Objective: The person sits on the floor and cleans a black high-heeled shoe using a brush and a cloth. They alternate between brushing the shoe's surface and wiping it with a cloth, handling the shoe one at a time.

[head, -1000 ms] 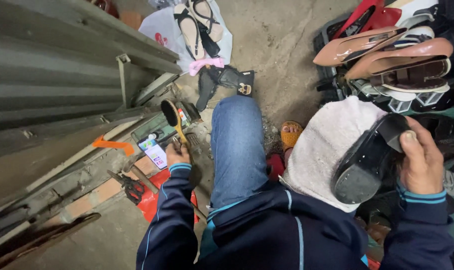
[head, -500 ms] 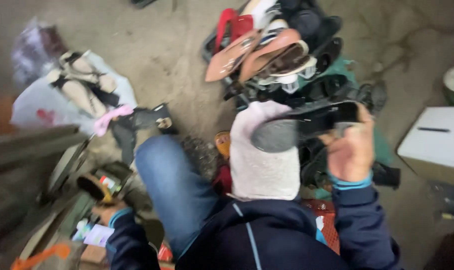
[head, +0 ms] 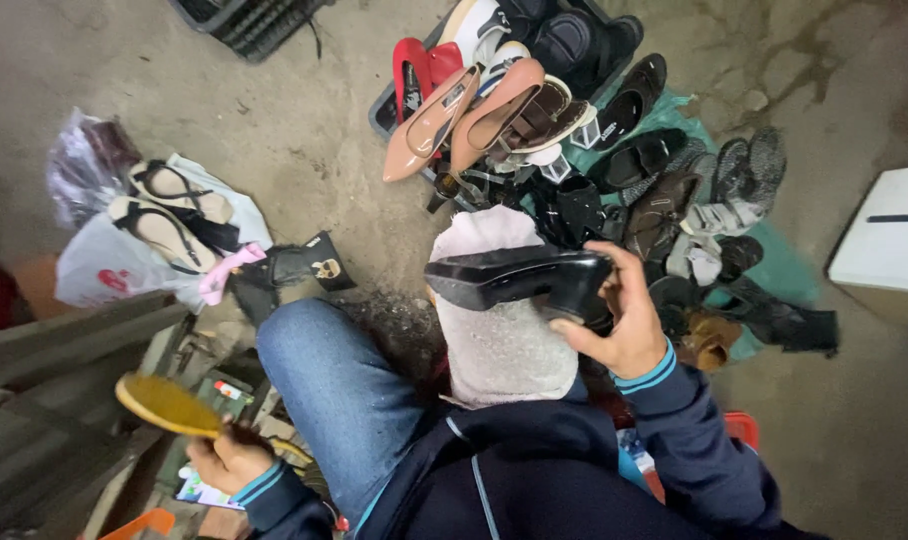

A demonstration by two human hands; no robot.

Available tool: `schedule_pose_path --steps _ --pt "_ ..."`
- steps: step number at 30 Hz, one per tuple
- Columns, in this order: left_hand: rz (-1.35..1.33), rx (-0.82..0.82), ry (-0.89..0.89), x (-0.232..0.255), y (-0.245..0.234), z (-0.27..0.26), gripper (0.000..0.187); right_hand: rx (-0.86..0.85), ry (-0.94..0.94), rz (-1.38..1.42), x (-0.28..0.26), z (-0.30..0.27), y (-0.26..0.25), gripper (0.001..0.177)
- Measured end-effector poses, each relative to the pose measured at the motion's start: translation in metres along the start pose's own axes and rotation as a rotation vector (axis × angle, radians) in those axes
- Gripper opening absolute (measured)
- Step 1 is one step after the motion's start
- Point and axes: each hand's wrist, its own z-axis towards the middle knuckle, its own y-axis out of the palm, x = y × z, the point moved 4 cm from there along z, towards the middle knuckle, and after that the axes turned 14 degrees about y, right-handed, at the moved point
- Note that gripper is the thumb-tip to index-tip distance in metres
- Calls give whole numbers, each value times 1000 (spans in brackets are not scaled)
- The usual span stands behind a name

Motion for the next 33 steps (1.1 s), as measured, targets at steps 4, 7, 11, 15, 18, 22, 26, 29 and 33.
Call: schedule_pose_path --steps 4,7,11,15,18,22,26,29,33 --pt "99 -402 193 139 44 4 8 -2 -85 -185 5 -8 4 90" --pt "168 -596 275 232 88 -37 56 65 -109 -264 10 -19 10 90" --pt "2 -978 389 308 121 -122 63 87 -141 -283 25 -32 22 91" --pt "-153 -1079 881 296 128 -143 49 123 -272 -223 24 -45 13 88" --pt "-16 -965 730 277 129 -107 48 154 -309 -245 24 -51 8 88" --pt "-243 -1078 834 305 111 -138 43 150 -368 -240 28 -47 17 84" --pt "-90 -1089 1054 313 118 -147 45 96 -397 -131 29 -51 1 81" --pt "-180 -810 802 303 125 -111 46 239 -466 -165 24 -58 -16 72" --pt "-119 -923 870 315 109 -137 42 234 -455 -244 43 -68 -20 68"
